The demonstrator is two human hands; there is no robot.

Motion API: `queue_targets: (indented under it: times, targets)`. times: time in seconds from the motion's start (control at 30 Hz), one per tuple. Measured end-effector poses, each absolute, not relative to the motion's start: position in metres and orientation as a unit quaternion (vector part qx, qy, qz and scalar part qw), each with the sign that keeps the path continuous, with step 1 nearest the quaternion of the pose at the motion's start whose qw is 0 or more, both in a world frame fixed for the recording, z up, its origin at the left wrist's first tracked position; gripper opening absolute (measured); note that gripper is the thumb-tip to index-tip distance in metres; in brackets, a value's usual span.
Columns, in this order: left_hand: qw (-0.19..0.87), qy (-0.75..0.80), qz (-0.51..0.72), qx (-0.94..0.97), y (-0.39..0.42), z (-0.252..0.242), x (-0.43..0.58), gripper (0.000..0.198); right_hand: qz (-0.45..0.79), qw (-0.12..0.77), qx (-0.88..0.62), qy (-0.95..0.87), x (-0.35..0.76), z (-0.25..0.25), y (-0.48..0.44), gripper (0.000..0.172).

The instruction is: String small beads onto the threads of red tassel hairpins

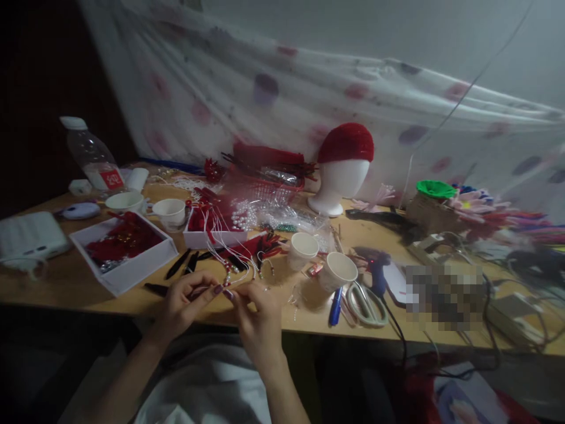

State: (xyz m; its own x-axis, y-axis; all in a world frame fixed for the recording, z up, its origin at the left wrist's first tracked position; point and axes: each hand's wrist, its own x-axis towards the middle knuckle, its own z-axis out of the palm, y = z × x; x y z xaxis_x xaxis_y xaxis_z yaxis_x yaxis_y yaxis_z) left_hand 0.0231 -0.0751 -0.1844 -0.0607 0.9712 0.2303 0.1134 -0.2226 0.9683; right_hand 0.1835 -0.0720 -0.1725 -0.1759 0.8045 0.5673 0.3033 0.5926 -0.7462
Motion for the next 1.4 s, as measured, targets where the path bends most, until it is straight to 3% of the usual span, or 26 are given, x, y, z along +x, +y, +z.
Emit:
queue_targets:
  times: [0.37,0.53,0.63,0.77,1.0,1.23,1.4]
  targets:
    - [0.352,0.493,0.605,0.517,-0.073,-0.192,0.020,0.028,0.277,0.595,-0.489,-0.575,0.246,-0.175,-0.070,0.019]
    - [0.264,0.466,0.649,0.541,-0.075,-0.190,0.023,0.019,0.485,0.491,-0.440,-0.574,0.213,-0.174,-0.076,0.027]
    - [0.197,0.442,0.644,0.593,-0.076,-0.187,0.027,0.013,0.602,0.530,-0.408,-0.436,0.173,-0.178,-0.077,0.038]
    - [0.140,0.420,0.626,0.642,-0.075,-0.188,0.031,0.010,0.678,0.570,-0.364,-0.289,0.146,-0.179,-0.075,0.036]
    - [0.147,0.421,0.633,0.633,-0.072,-0.191,0.031,0.008,0.659,0.656,-0.267,-0.254,0.171,-0.163,-0.069,0.029]
    - [0.178,0.407,0.657,0.609,-0.070,-0.190,0.031,0.010,0.573,0.680,-0.207,-0.407,0.217,-0.137,-0.070,0.031]
    - [0.260,0.399,0.580,0.661,-0.078,-0.182,0.032,0.016,0.490,0.655,-0.206,-0.538,0.262,-0.125,-0.094,0.029]
